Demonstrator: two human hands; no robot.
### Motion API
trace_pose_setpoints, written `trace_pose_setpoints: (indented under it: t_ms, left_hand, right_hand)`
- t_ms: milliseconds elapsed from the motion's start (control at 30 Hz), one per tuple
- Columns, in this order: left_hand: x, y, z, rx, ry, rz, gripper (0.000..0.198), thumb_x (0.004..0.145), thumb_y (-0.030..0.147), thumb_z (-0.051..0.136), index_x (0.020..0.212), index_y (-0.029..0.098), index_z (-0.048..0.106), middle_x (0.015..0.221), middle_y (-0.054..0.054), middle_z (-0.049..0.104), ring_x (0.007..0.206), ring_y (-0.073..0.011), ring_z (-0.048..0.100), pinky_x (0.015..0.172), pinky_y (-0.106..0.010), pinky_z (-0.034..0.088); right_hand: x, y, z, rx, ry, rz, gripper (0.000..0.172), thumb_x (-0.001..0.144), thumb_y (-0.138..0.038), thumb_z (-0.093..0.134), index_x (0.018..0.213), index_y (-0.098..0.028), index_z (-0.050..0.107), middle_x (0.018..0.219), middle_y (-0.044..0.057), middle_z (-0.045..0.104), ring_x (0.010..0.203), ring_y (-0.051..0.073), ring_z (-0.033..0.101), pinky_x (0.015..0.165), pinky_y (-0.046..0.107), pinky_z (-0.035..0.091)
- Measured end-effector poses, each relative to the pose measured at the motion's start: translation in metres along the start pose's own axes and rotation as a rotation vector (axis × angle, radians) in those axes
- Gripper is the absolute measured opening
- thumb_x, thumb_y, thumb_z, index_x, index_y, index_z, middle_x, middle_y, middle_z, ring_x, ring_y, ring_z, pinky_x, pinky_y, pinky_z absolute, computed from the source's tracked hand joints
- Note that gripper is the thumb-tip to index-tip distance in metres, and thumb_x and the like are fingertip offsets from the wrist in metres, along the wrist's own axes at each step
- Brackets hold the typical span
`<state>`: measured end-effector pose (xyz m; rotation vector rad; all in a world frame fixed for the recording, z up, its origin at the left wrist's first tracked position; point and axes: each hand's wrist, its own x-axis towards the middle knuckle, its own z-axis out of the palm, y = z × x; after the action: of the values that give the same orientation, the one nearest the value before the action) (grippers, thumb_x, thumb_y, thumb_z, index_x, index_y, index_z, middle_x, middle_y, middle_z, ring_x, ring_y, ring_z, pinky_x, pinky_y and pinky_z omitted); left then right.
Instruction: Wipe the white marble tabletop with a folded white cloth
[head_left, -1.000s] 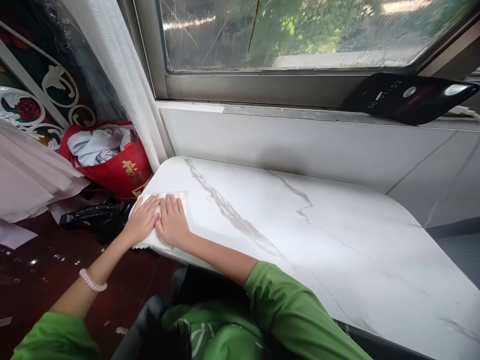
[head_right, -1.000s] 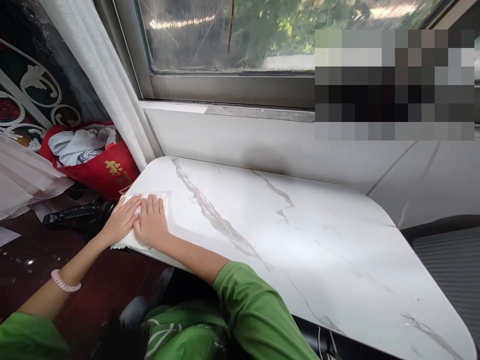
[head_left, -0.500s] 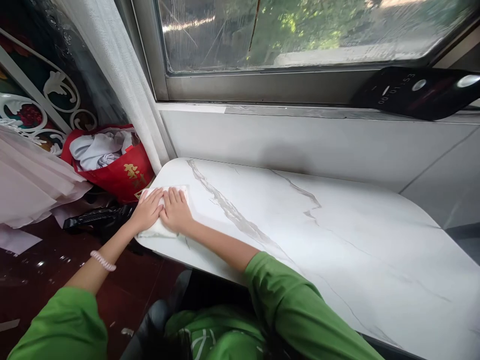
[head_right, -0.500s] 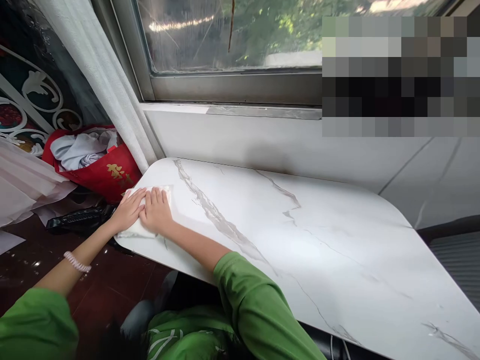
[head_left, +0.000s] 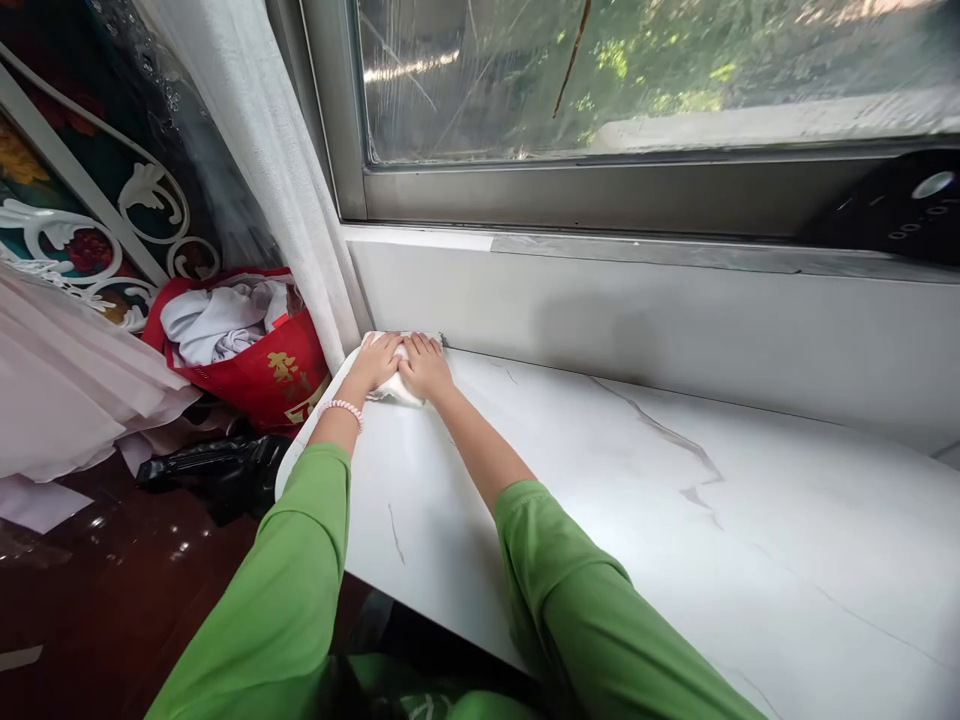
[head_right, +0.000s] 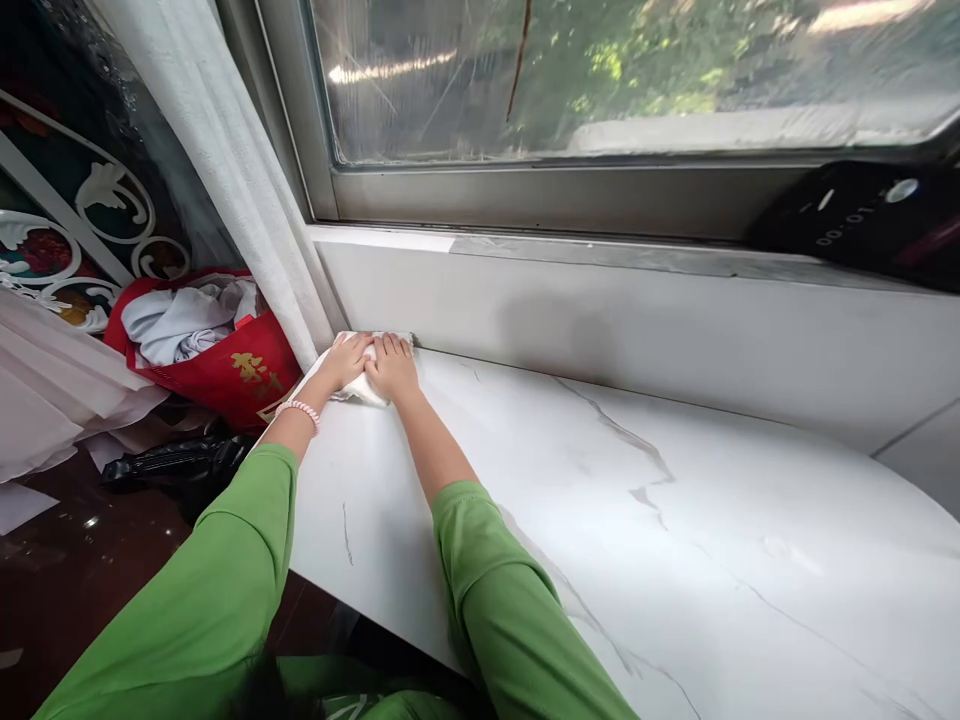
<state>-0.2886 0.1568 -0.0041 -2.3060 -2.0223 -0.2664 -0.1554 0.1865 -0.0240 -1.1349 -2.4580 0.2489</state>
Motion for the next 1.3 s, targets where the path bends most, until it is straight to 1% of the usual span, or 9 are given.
trace_pose_setpoints:
  t_ms: [100,233,400,500,600,833,967,1133,1300]
  left_hand:
    - [0.004,-0.001,-0.001,-0.014,-0.005,0.016,0.045,0.091,0.022,0.031,0.134,0.015,0.040,0.142,-0.009,0.042,0.133,-0.0191,0.033,0.113,-0.044,0.015]
    - [-0.002,0.001,-0.004,0.015,-0.014,0.014,0.045,0.092,0.023,0.030,0.135,0.013,0.039,0.144,-0.010,0.039,0.135,-0.0194,0.030,0.114,-0.044,0.013]
    - [-0.025,0.016,-0.008,0.018,-0.037,0.065,0.046,0.093,0.025,0.028,0.137,0.015,0.038,0.146,-0.009,0.037,0.136,-0.0183,0.028,0.114,-0.044,0.012]
    - [-0.050,0.031,-0.010,0.029,-0.026,0.089,0.046,0.094,0.026,0.027,0.137,0.014,0.038,0.146,-0.010,0.036,0.137,-0.0188,0.028,0.114,-0.044,0.013]
    - [-0.082,0.049,-0.013,0.039,-0.011,0.111,0.047,0.094,0.026,0.027,0.138,0.013,0.037,0.147,-0.010,0.036,0.137,-0.0192,0.027,0.115,-0.044,0.012]
    - [-0.163,0.102,-0.022,0.042,0.024,0.127,0.049,0.095,0.024,0.024,0.140,0.009,0.035,0.147,-0.013,0.035,0.138,-0.0222,0.025,0.115,-0.047,0.011]
    - [-0.195,0.130,-0.026,0.032,0.045,0.121,0.050,0.095,0.024,0.024,0.143,0.012,0.031,0.147,-0.013,0.034,0.139,-0.0236,0.024,0.115,-0.050,0.013]
    - [-0.207,0.144,-0.029,0.024,0.044,0.112,0.050,0.095,0.024,0.024,0.143,0.012,0.031,0.147,-0.013,0.034,0.139,-0.0238,0.022,0.115,-0.051,0.012]
    - [-0.198,0.140,-0.029,0.019,0.031,0.115,0.048,0.094,0.022,0.026,0.140,0.011,0.035,0.146,-0.012,0.036,0.138,-0.0225,0.025,0.115,-0.050,0.013]
  right_hand:
    - [0.002,0.001,0.001,-0.014,0.013,0.021,0.056,0.090,-0.024,0.032,0.140,0.002,0.034,0.146,0.018,0.035,0.137,0.025,0.025,0.113,0.039,0.012]
    - [-0.004,-0.001,-0.001,-0.014,-0.001,0.023,0.058,0.091,-0.025,0.030,0.140,0.004,0.032,0.147,0.019,0.032,0.138,0.026,0.023,0.112,0.040,0.013]
    - [-0.034,-0.006,-0.009,-0.007,-0.024,0.020,0.058,0.091,-0.029,0.028,0.141,0.003,0.032,0.148,0.019,0.030,0.139,0.025,0.021,0.113,0.042,0.013]
    - [-0.063,-0.015,-0.015,-0.009,-0.013,0.024,0.059,0.091,-0.029,0.028,0.141,0.003,0.032,0.148,0.018,0.030,0.139,0.025,0.021,0.113,0.042,0.013]
    - [-0.098,-0.028,-0.022,-0.017,0.004,0.015,0.058,0.091,-0.028,0.029,0.140,0.003,0.033,0.147,0.019,0.031,0.139,0.026,0.021,0.113,0.043,0.013]
    - [-0.187,-0.054,-0.046,-0.040,0.016,-0.059,0.058,0.092,-0.028,0.030,0.141,0.003,0.032,0.147,0.020,0.030,0.139,0.029,0.020,0.114,0.047,0.013]
    - [-0.223,-0.060,-0.060,-0.048,-0.011,-0.109,0.058,0.092,-0.028,0.030,0.141,0.002,0.031,0.148,0.019,0.028,0.140,0.029,0.017,0.114,0.049,0.014]
    - [-0.239,-0.061,-0.065,-0.052,-0.020,-0.109,0.058,0.091,-0.027,0.030,0.141,0.002,0.032,0.149,0.019,0.027,0.140,0.030,0.017,0.114,0.050,0.017]
    - [-0.230,-0.055,-0.062,-0.085,-0.008,-0.151,0.058,0.092,-0.029,0.030,0.141,0.002,0.033,0.148,0.020,0.029,0.139,0.031,0.019,0.113,0.050,0.018]
